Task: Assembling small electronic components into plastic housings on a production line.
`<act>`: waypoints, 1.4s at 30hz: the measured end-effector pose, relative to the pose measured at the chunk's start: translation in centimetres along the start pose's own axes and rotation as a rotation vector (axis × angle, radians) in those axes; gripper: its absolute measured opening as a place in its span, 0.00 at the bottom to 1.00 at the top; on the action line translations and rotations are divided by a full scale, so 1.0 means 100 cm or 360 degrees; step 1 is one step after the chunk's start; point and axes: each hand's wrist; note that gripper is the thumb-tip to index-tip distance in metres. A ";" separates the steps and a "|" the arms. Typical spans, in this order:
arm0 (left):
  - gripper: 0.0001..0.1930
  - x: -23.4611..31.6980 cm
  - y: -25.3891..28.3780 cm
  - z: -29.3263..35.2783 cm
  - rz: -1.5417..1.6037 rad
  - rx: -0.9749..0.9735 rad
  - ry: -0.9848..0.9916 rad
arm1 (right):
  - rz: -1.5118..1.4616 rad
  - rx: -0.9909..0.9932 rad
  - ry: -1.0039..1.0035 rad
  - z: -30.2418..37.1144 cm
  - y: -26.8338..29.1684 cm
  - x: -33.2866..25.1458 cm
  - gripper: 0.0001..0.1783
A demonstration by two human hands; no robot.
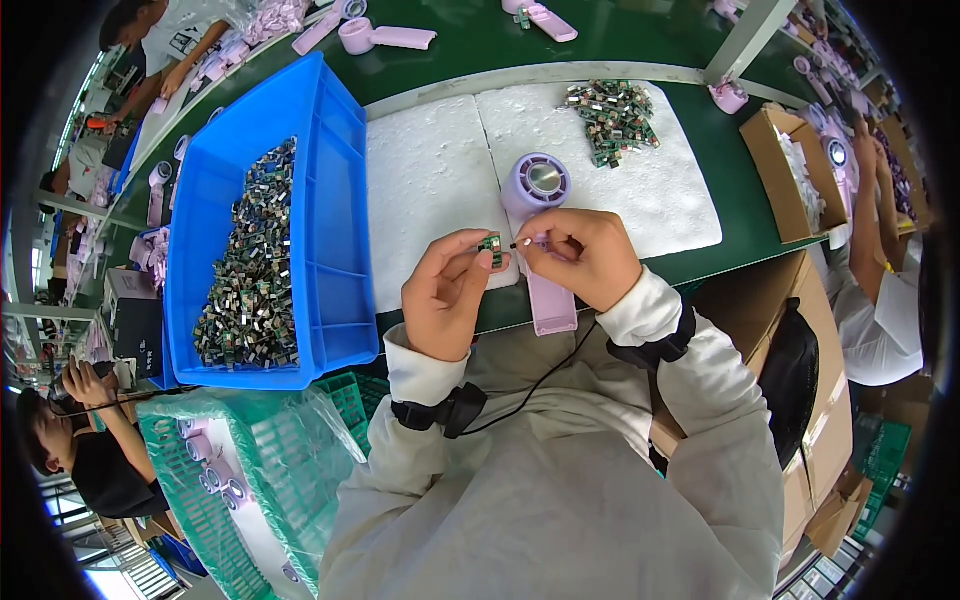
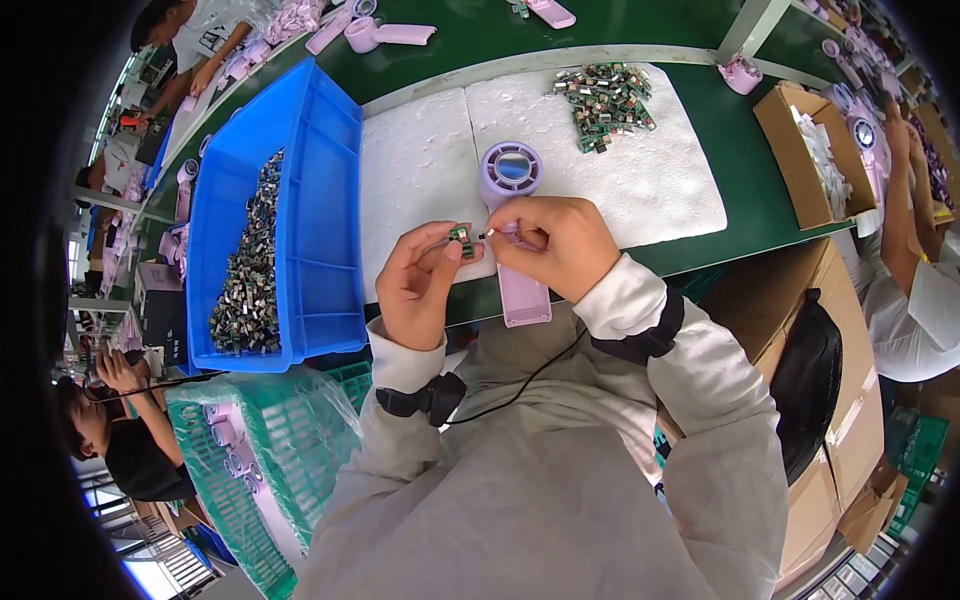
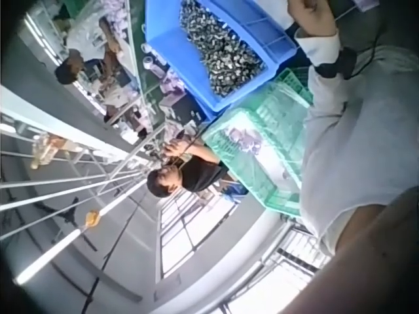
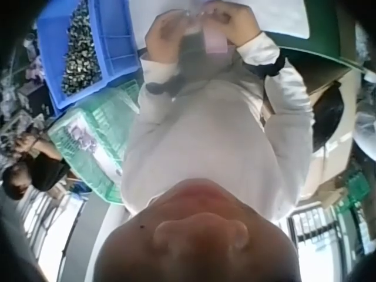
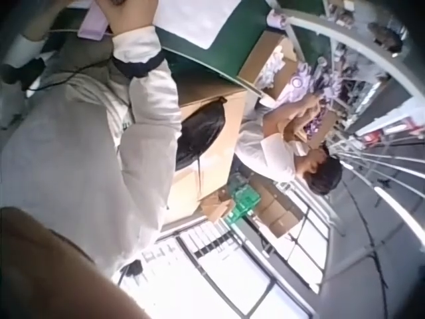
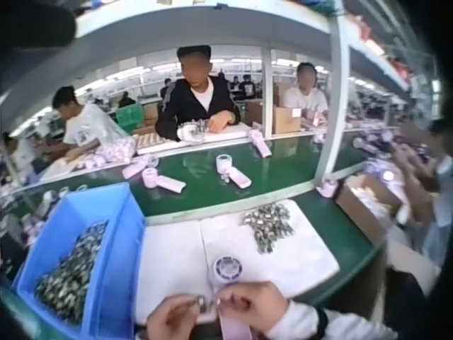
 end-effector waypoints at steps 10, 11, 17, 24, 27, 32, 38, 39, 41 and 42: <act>0.15 -0.002 0.002 0.000 -0.0211 -0.0033 0.0010 | -0.0134 -0.0030 -0.0012 0.000 0.003 -0.002 0.08; 0.15 -0.002 0.002 0.000 -0.0208 -0.0027 0.0010 | -0.0119 -0.0029 -0.0015 0.000 0.003 -0.003 0.07; 0.13 -0.004 0.007 -0.002 -0.0206 -0.0129 -0.0041 | -0.0060 -0.0040 0.0013 0.000 0.005 -0.006 0.08; 0.13 -0.006 0.015 -0.004 -0.0024 -0.0278 -0.0114 | -0.0373 -0.0130 -0.0158 -0.001 0.011 -0.008 0.07; 0.13 -0.005 0.023 -0.005 0.0070 -0.0446 0.0017 | -0.0566 -0.0150 -0.0234 0.001 0.011 -0.005 0.06; 0.14 -0.009 0.026 -0.004 0.0099 -0.0488 -0.0011 | -0.0577 -0.0130 -0.0192 0.003 0.005 -0.001 0.07; 0.14 -0.009 0.022 -0.001 -0.0067 -0.0412 -0.0110 | -0.0446 -0.0176 -0.0178 0.005 0.003 0.005 0.08; 0.14 -0.009 0.021 -0.001 -0.0089 -0.0404 -0.0116 | -0.0453 -0.0170 -0.0174 0.005 0.003 0.005 0.08; 0.14 -0.010 0.021 -0.001 -0.0077 -0.0399 -0.0116 | -0.0465 -0.0157 -0.0166 0.006 0.003 0.005 0.08; 0.14 -0.011 0.022 -0.002 -0.0067 -0.0397 -0.0116 | -0.0463 -0.0156 -0.0164 0.006 0.002 0.006 0.08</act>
Point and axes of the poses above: each hand's wrist, its own z-axis away from the middle knuckle, its own y-axis out of the back of the hand, x = y × z, and after that the axes turned 10 degrees about y, right-handed
